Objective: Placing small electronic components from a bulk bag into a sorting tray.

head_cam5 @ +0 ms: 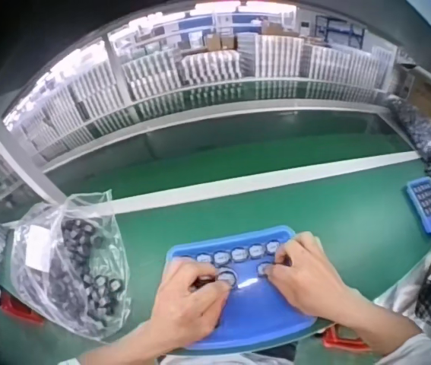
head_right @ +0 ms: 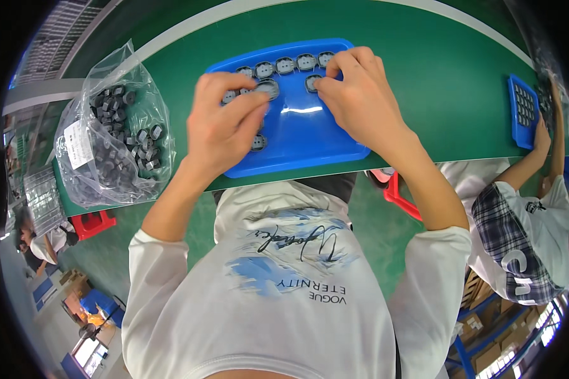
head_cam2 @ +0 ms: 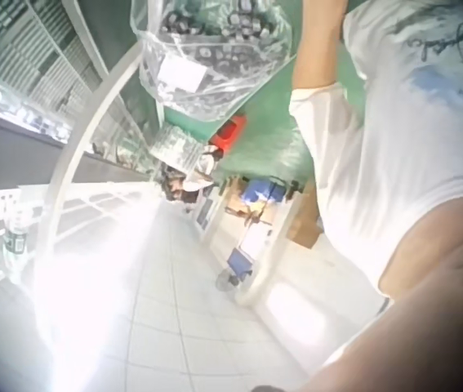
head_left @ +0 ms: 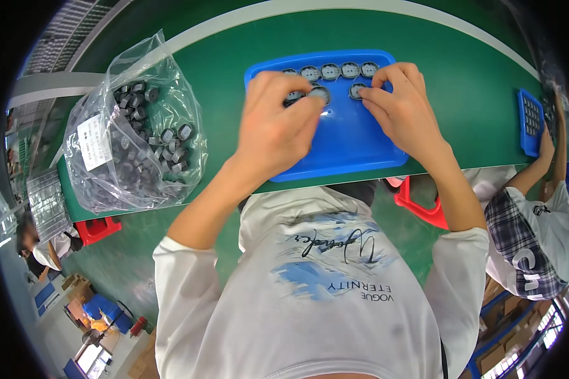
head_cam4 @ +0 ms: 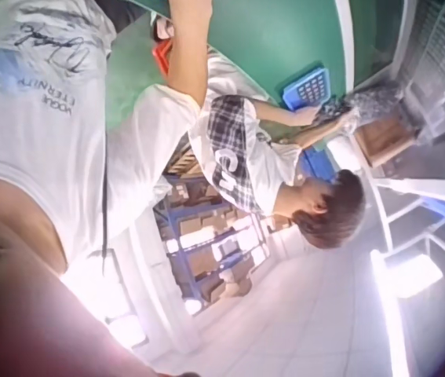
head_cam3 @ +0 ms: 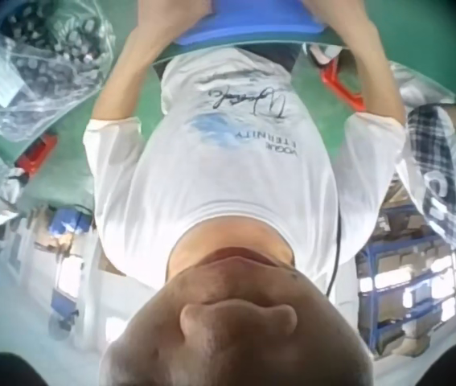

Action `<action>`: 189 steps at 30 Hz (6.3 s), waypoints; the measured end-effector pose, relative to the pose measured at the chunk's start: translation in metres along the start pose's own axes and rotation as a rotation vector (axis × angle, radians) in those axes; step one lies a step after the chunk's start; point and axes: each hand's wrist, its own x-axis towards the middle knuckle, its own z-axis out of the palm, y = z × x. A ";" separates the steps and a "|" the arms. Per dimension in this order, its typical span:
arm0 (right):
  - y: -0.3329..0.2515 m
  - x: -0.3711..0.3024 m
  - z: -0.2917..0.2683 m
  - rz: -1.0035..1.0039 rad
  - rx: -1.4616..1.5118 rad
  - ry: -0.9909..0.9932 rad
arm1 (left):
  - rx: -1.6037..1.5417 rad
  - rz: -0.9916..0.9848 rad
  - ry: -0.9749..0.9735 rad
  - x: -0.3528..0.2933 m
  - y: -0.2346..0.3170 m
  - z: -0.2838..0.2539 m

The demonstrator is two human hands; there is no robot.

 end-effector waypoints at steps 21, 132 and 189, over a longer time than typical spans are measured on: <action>0.005 0.008 0.008 0.005 0.011 0.015 | 0.043 0.094 -0.147 0.016 -0.015 0.039; 0.016 -0.087 -0.036 0.629 0.179 0.275 | 0.123 -0.052 -0.211 0.014 -0.006 0.018; 0.013 -0.001 -0.040 0.475 0.264 -0.042 | 0.426 -0.594 -0.261 -0.084 -0.058 -0.133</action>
